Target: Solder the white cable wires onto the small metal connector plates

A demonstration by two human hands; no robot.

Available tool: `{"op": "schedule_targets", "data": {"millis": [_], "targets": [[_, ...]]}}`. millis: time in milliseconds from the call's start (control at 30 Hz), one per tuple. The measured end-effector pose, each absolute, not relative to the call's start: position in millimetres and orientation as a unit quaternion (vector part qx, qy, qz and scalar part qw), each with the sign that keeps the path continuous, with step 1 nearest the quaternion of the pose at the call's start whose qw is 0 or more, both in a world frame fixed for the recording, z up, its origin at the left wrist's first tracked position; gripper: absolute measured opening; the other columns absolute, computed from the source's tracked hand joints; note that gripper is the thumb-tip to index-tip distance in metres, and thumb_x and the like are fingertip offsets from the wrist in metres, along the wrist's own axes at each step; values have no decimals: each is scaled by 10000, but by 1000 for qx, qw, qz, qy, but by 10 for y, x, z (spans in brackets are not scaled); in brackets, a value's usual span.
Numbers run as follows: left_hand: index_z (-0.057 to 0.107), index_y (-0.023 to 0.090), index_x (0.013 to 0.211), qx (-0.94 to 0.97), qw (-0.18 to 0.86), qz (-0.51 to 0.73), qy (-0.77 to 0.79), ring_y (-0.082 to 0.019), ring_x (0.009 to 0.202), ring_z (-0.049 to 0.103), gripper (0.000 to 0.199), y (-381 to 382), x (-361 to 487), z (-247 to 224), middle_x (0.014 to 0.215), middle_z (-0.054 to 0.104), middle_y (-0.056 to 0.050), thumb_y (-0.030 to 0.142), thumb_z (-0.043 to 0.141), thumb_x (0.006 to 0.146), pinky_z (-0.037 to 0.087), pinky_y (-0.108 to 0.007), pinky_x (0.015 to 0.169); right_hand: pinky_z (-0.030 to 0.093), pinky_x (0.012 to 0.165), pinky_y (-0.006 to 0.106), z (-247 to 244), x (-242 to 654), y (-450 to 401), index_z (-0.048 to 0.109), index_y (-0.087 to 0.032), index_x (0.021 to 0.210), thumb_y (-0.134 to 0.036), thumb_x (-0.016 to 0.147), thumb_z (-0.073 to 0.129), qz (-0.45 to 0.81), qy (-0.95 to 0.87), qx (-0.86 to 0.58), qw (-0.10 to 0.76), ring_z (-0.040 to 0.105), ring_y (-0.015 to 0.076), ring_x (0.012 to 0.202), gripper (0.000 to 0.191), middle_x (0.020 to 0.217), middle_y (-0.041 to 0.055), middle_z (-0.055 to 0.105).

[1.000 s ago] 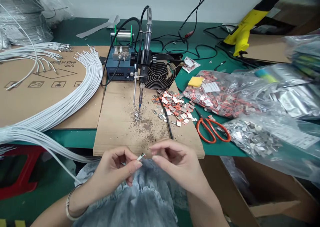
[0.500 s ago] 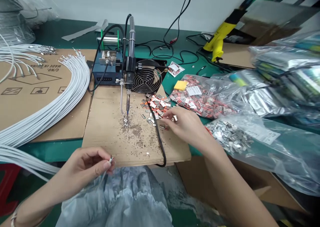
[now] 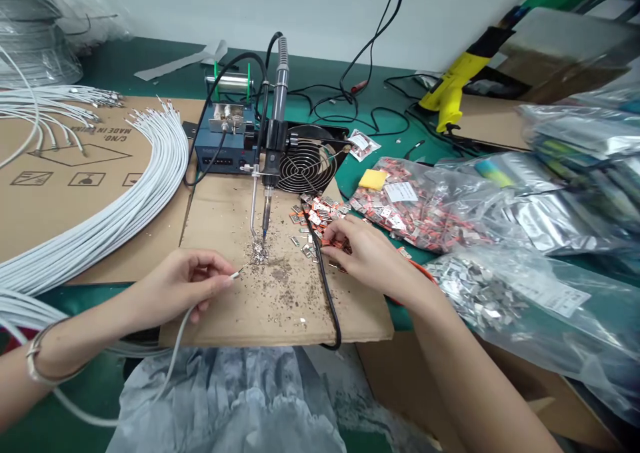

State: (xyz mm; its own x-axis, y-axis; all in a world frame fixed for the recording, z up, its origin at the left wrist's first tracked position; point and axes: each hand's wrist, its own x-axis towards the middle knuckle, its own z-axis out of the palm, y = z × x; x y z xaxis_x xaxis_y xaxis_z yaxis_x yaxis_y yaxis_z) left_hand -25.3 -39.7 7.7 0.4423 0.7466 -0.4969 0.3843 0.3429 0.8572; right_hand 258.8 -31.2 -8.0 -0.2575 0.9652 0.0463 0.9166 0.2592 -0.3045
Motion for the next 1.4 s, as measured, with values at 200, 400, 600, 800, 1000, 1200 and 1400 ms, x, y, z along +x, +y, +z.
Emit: {"op": "schedule_targets", "data": {"millis": [200, 400, 600, 800, 1000, 1200, 1400], "targets": [[634, 126, 753, 607, 621, 102, 486, -53, 318, 381, 105, -49, -102, 94, 417, 442, 67, 223, 617, 715, 307, -138, 293, 421, 613, 320, -59, 2576, -388, 572, -198, 677, -206, 753, 590, 138, -770, -596, 181, 573, 186, 646, 79, 750, 44, 661], [642, 123, 767, 622, 625, 94, 462, -38, 319, 304, 127, 46, -41, 33, 409, 373, 79, 238, 592, 743, 226, -130, 281, 456, 525, 261, -24, 2424, -489, 544, -204, 819, -248, 811, 535, 307, -728, -548, 274, 604, 143, 592, 46, 713, 23, 633], [675, 87, 825, 661, 623, 124, 400, -30, 374, 332, 209, 35, -55, -31, 485, 488, 52, 261, 575, 767, 246, -144, 334, 485, 502, 258, -80, 2055, -421, 623, -176, 962, -222, 843, 451, 459, -692, -500, 246, 588, 122, 554, 214, 738, 45, 620], [687, 69, 931, 669, 606, 146, 404, -80, 569, 523, 251, 63, -32, -40, 738, 701, -43, 204, 594, 741, 397, -171, 502, 505, 467, 189, -184, 1886, -308, 531, -151, 860, -325, 730, 653, 654, -478, -496, 312, 592, 84, 505, 249, 685, 35, 643], [699, 99, 933, 677, 603, 142, 397, -122, 727, 619, 232, 72, -18, -39, 876, 730, -54, 200, 587, 756, 460, -189, 633, 509, 444, 151, -169, 1887, -290, 603, -131, 779, -361, 648, 729, 677, -435, -494, 330, 590, 64, 475, 294, 660, 32, 663], [699, 99, 925, 681, 598, 149, 395, -113, 716, 629, 215, 83, -6, -27, 871, 735, -48, 171, 590, 755, 460, -176, 614, 489, 414, 139, -144, 1876, -298, 619, -135, 755, -340, 626, 748, 677, -417, -503, 338, 570, 53, 430, 274, 637, 23, 673], [710, 114, 857, 679, 599, 156, 395, -96, 677, 608, 167, 81, 0, -21, 821, 735, -30, 159, 589, 752, 438, -168, 588, 472, 409, 133, -129, 1872, -298, 621, -140, 742, -310, 636, 745, 674, -413, -511, 337, 558, 46, 422, 235, 639, 26, 684]]}}
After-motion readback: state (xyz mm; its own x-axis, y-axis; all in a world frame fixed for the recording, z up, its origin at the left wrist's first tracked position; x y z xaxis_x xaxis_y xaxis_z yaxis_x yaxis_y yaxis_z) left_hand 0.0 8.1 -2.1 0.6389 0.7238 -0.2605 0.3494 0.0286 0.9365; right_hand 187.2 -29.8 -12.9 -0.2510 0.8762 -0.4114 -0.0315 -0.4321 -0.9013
